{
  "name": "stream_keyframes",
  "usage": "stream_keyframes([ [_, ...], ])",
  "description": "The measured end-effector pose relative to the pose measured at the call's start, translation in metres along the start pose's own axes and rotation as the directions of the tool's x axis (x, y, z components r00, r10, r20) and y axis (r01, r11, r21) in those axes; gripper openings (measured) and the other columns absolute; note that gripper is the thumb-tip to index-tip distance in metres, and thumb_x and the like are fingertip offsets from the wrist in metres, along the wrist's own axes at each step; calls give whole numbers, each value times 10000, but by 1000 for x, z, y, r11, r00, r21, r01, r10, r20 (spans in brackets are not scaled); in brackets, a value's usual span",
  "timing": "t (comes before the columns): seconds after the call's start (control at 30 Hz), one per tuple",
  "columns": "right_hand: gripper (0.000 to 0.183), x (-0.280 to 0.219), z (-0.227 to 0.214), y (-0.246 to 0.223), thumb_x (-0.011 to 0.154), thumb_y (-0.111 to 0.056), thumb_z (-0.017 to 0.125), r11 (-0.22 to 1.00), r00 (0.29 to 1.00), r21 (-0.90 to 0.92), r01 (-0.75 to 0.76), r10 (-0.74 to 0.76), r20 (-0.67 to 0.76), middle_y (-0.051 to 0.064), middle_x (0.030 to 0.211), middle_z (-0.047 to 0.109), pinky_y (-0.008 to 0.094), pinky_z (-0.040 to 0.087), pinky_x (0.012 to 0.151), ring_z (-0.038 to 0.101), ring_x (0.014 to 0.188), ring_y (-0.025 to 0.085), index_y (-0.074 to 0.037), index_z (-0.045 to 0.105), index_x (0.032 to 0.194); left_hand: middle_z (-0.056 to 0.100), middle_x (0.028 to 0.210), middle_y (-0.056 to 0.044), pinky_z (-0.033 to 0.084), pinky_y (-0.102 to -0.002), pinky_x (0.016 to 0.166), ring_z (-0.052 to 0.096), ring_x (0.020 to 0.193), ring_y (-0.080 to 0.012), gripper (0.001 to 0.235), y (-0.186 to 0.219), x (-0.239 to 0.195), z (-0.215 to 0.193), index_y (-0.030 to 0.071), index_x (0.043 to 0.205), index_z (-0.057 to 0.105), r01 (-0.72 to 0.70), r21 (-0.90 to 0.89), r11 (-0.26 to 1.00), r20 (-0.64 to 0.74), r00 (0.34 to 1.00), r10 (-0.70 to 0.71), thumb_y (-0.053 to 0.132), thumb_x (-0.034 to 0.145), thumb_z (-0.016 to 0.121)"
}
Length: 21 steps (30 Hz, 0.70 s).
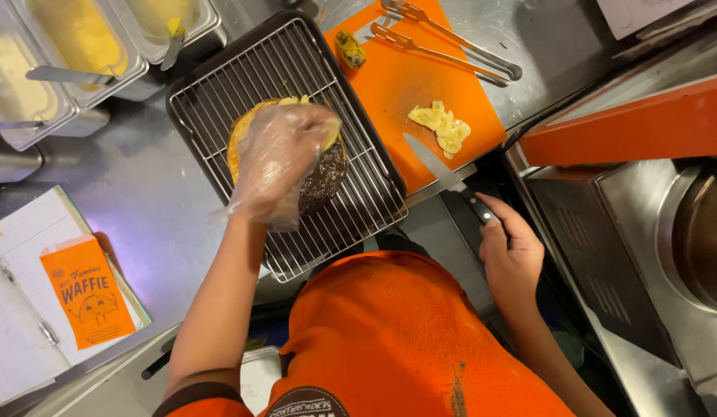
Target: The person spreads a dark chocolate-like spread onto a waffle using a knife, then places sliced bananas on top. They fold the waffle in half, wrap it in an orange paper sleeve, and place it into a white container.
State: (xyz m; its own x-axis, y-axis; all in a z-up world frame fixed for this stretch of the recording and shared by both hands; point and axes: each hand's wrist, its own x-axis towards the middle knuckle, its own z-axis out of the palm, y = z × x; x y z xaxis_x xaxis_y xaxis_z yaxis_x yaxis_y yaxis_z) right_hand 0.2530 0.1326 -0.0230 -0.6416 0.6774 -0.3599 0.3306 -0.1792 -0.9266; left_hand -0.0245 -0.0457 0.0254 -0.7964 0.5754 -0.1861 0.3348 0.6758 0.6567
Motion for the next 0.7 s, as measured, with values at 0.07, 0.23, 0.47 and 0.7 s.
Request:
stream_keyframes([
  [0.07,321,1,9,0,1034,-39,506,1000,998,-6,27,-26,58,-65,768,519,182,343,522,407,600,-3,-31,672,1309,762,1035,-48,548,-398,853,715,916,-213,204,-8,-9,-5,193,1071,821,110,78,991,-24,994,-109,250,927,690],
  [0.23,335,10,24,0,1011,-19,517,991,984,-76,113,-101,145,-72,764,530,184,332,523,403,603,-5,-28,672,1308,767,889,-45,491,-400,862,714,837,-220,231,-10,-2,16,167,1011,769,173,172,970,-12,985,-173,325,842,776],
  [0.47,313,7,14,12,1021,-60,494,991,993,58,-122,122,5,-80,716,487,188,352,497,396,558,4,-35,680,1272,687,1022,-86,414,-460,883,636,1022,-276,67,-26,-16,25,126,1000,726,-340,405,849,-265,845,465,179,962,711],
  [0.7,315,11,9,31,1018,-70,498,979,978,134,-152,169,-120,-67,695,463,208,311,436,354,497,10,-34,672,1278,679,1059,-56,407,-486,1028,630,1003,-218,184,-6,39,78,156,1178,739,-489,399,776,78,861,502,199,1055,609],
])
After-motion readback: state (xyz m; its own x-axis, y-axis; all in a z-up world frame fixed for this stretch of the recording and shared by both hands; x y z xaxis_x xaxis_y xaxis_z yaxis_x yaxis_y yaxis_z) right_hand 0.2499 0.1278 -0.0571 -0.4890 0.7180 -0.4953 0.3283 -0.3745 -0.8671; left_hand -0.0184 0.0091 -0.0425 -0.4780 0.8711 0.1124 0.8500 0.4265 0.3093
